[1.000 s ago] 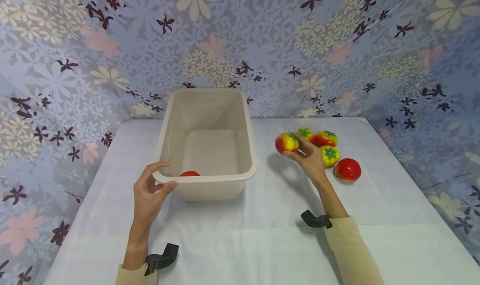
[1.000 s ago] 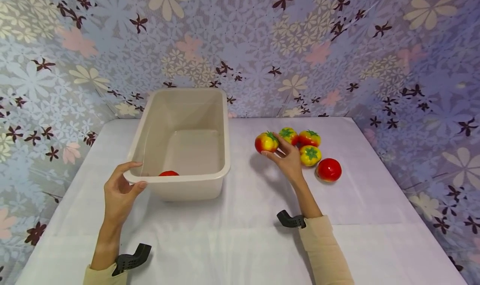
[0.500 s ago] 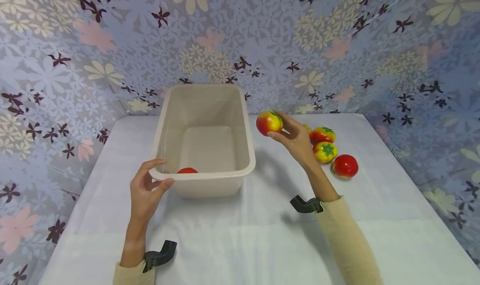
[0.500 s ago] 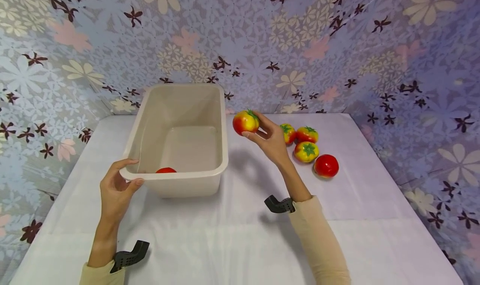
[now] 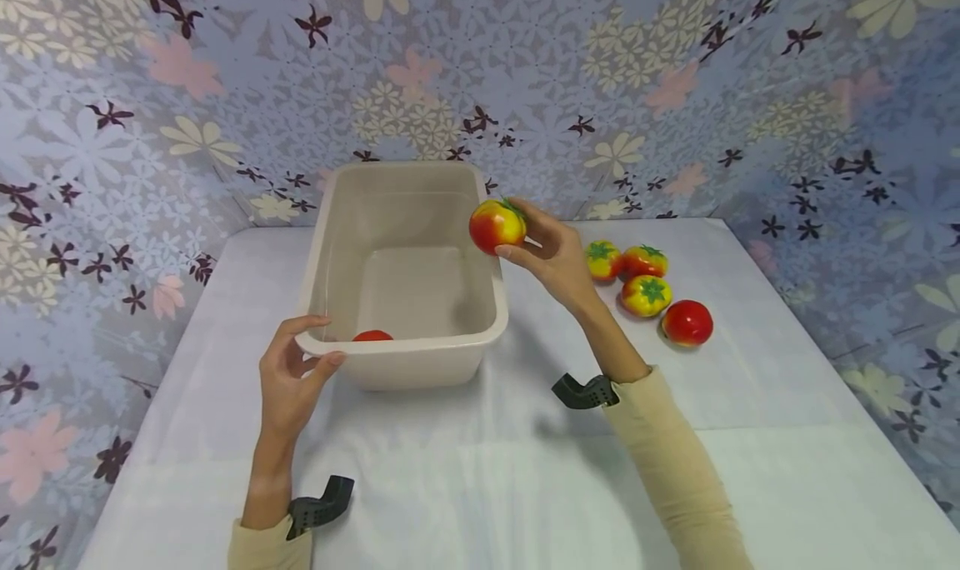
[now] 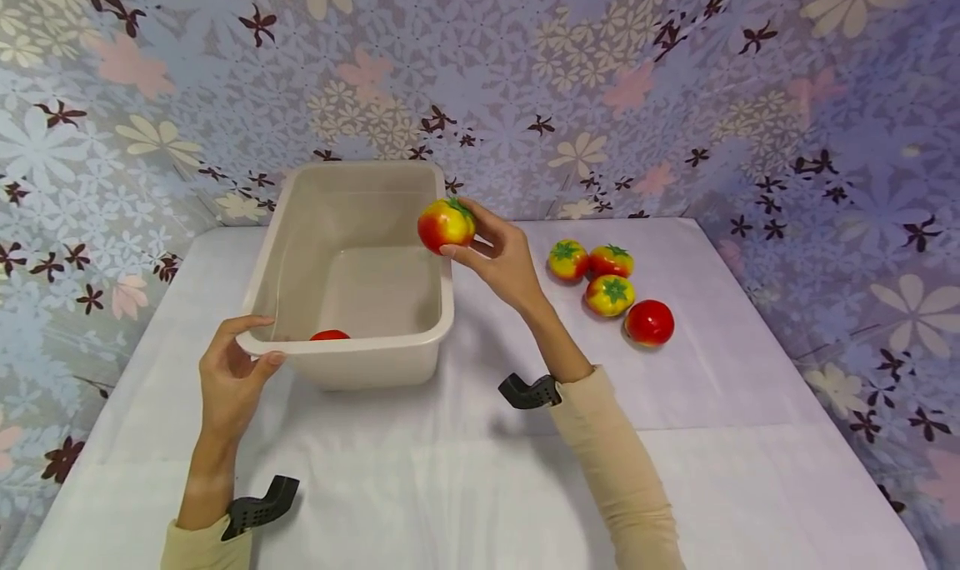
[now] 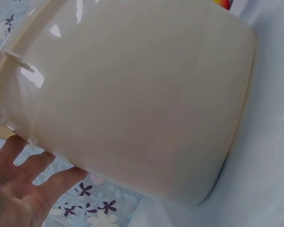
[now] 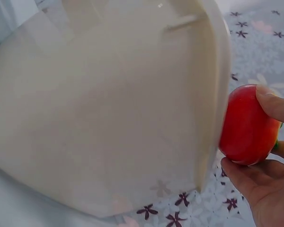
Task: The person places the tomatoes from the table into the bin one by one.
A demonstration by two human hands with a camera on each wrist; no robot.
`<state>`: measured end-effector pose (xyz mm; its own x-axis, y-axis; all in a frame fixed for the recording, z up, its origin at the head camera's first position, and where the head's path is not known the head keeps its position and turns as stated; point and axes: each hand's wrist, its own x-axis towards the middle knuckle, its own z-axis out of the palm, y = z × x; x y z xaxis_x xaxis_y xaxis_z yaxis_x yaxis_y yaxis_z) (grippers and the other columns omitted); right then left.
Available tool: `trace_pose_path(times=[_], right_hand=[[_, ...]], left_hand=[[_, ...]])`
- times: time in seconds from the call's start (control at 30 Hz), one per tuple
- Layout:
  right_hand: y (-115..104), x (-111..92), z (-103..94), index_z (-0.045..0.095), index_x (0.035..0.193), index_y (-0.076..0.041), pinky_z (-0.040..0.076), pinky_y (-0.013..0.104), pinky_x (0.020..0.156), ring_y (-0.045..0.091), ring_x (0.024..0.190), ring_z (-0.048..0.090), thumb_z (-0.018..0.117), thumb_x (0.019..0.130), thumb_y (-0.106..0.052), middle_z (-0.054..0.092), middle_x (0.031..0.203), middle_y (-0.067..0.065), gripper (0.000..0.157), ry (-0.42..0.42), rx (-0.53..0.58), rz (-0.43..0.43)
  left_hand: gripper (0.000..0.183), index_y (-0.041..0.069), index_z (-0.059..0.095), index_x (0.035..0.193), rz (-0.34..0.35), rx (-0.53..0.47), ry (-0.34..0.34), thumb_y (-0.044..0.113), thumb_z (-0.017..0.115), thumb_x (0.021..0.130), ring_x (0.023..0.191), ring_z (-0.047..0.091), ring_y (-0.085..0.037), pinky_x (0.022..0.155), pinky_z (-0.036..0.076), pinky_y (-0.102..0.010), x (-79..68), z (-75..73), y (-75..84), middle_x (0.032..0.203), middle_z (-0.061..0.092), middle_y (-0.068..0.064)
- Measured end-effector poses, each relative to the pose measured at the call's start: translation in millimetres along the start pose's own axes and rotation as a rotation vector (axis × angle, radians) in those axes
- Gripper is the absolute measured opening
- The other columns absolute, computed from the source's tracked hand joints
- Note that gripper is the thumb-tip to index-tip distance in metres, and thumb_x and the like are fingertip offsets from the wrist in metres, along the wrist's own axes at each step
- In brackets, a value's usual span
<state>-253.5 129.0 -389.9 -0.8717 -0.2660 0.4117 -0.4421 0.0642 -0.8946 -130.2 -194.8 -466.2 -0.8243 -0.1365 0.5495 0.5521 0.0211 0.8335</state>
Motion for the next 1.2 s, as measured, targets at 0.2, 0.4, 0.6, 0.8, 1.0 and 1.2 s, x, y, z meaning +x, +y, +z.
trace_pose_path(times=[0.2, 0.4, 0.6, 0.8, 1.0, 1.2], right_hand=[[3, 4, 12.1, 0.050, 0.140, 0.000, 0.046, 0.035, 0.105, 0.025, 0.125, 0.056, 0.069, 0.086, 0.002, 0.056, 0.139, 0.015, 0.057, -0.032, -0.049, -0.068], [4, 7, 19.3, 0.052, 0.139, -0.002, 0.046, 0.034, 0.106, 0.023, 0.120, 0.058, 0.071, 0.085, 0.001, 0.058, 0.138, 0.014, 0.057, -0.036, -0.100, -0.108], [4, 8, 22.5, 0.052, 0.139, -0.004, 0.046, 0.036, 0.105, 0.024, 0.117, 0.060, 0.072, 0.085, -0.002, 0.059, 0.136, 0.012, 0.058, -0.040, -0.130, -0.095], [6, 8, 25.7, 0.050, 0.140, -0.002, 0.043, 0.037, 0.109, 0.027, 0.123, 0.057, 0.071, 0.085, 0.001, 0.056, 0.140, 0.013, 0.060, -0.064, -0.134, -0.087], [6, 7, 30.2, 0.049, 0.140, 0.002, 0.039, 0.038, 0.112, 0.029, 0.129, 0.053, 0.072, 0.082, 0.006, 0.054, 0.141, 0.017, 0.062, -0.085, -0.147, -0.096], [-12, 2, 33.2, 0.043, 0.140, 0.010, 0.030, 0.043, 0.117, 0.035, 0.136, 0.044, 0.071, 0.081, 0.010, 0.047, 0.144, 0.025, 0.065, -0.117, -0.146, -0.079]], left_hand=[[0.044, 0.002, 0.064, 0.116, 0.016, -0.015, -0.006, -0.017, 0.068, 0.077, 0.095, 0.064, -0.012, 0.071, 0.055, -0.015, 1.2, -0.9, -1.6, 0.114, 0.060, -0.001], [0.041, -0.003, 0.062, 0.116, 0.023, -0.023, -0.020, -0.015, 0.069, 0.077, 0.098, 0.062, -0.012, 0.072, 0.055, -0.015, 3.9, -1.1, -2.1, 0.115, 0.061, 0.000], [0.043, 0.000, 0.063, 0.116, 0.021, -0.013, -0.018, -0.015, 0.070, 0.077, 0.096, 0.062, -0.010, 0.072, 0.055, -0.015, 3.1, -1.3, -2.8, 0.114, 0.061, 0.001], [0.043, -0.002, 0.061, 0.116, 0.021, -0.006, -0.017, -0.017, 0.068, 0.077, 0.098, 0.062, -0.010, 0.073, 0.055, -0.015, 1.7, -2.7, -2.1, 0.115, 0.060, 0.001], [0.042, -0.004, 0.061, 0.116, 0.018, 0.000, -0.015, -0.018, 0.067, 0.076, 0.099, 0.061, -0.011, 0.074, 0.055, -0.015, 1.9, -2.5, -1.2, 0.116, 0.060, 0.002], [0.042, -0.005, 0.060, 0.116, 0.027, -0.026, -0.019, -0.018, 0.067, 0.077, 0.096, 0.062, -0.010, 0.072, 0.055, -0.015, 1.9, -1.9, -1.3, 0.115, 0.060, 0.002]])
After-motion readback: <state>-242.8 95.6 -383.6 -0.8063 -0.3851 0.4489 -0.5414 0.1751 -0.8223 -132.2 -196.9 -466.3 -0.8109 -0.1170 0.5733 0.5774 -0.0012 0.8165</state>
